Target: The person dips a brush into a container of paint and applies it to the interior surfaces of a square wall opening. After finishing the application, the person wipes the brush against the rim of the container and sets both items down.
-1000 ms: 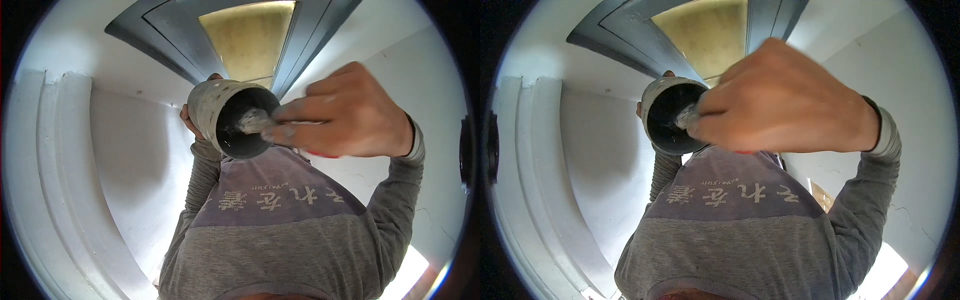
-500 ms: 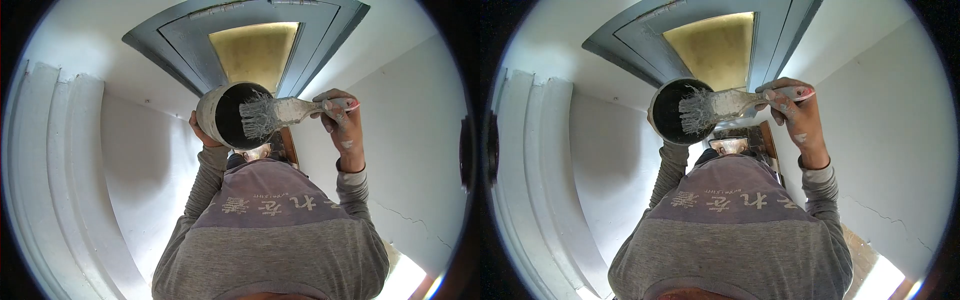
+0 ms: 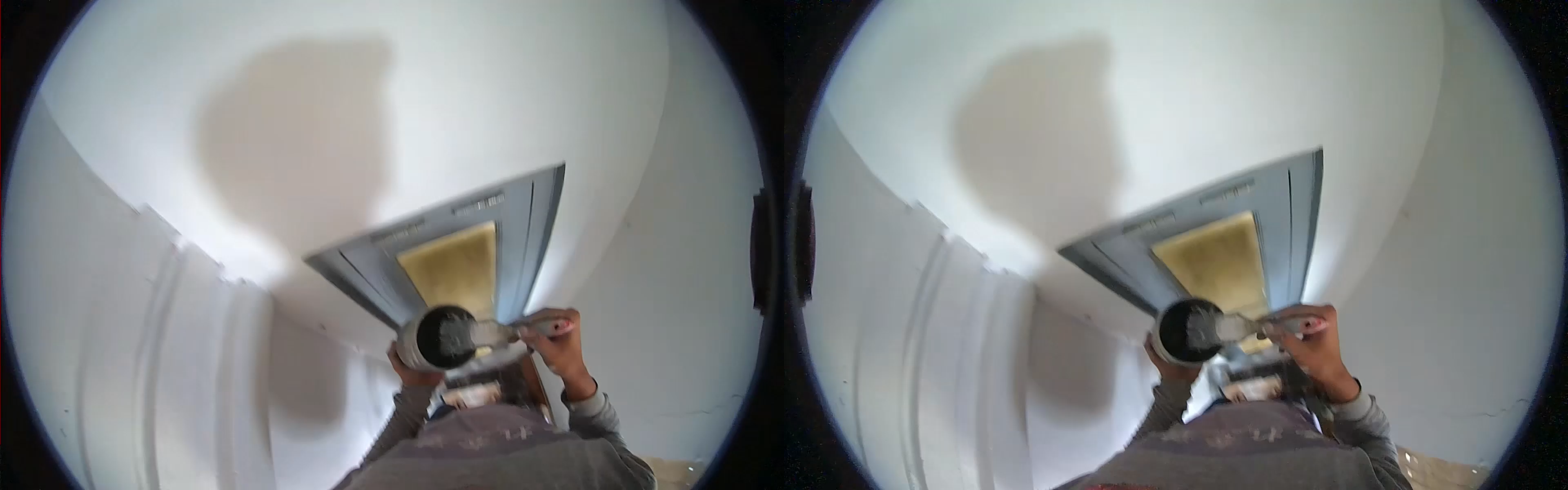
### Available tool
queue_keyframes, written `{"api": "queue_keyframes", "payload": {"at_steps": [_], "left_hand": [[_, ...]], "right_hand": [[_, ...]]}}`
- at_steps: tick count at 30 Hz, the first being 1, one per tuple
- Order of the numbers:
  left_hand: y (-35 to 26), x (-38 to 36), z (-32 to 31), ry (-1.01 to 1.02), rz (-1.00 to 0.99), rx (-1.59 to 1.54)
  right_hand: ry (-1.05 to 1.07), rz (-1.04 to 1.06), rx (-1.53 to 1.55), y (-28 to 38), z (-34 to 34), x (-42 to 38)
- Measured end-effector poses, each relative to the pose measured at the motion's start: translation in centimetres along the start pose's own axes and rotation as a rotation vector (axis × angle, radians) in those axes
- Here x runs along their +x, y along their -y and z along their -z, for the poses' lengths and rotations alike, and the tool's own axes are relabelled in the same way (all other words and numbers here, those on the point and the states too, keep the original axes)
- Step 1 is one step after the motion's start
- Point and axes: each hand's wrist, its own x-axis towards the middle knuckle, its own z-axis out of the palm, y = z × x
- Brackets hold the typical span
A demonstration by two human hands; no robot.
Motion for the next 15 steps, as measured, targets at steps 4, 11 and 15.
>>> {"api": "queue_keyframes", "payload": {"at_steps": [4, 11, 15], "left_hand": [[-1.1, -0.7, -3.0, -0.020, 0.041, -0.013], [-1.8, -1.3, -6.1, 0.027, -0.002, 0.122], [-1.8, -1.4, -6.9, -0.005, 0.014, 0.115]], "right_hand": [[-0.007, -0.005, 0.144, 2.0, -0.1, 0.7], [-0.009, -0.014, 0.176, 2.9, 0.0, 0.8], [-0.034, 0.013, 0.161, 2.8, 0.2, 0.6]]}}
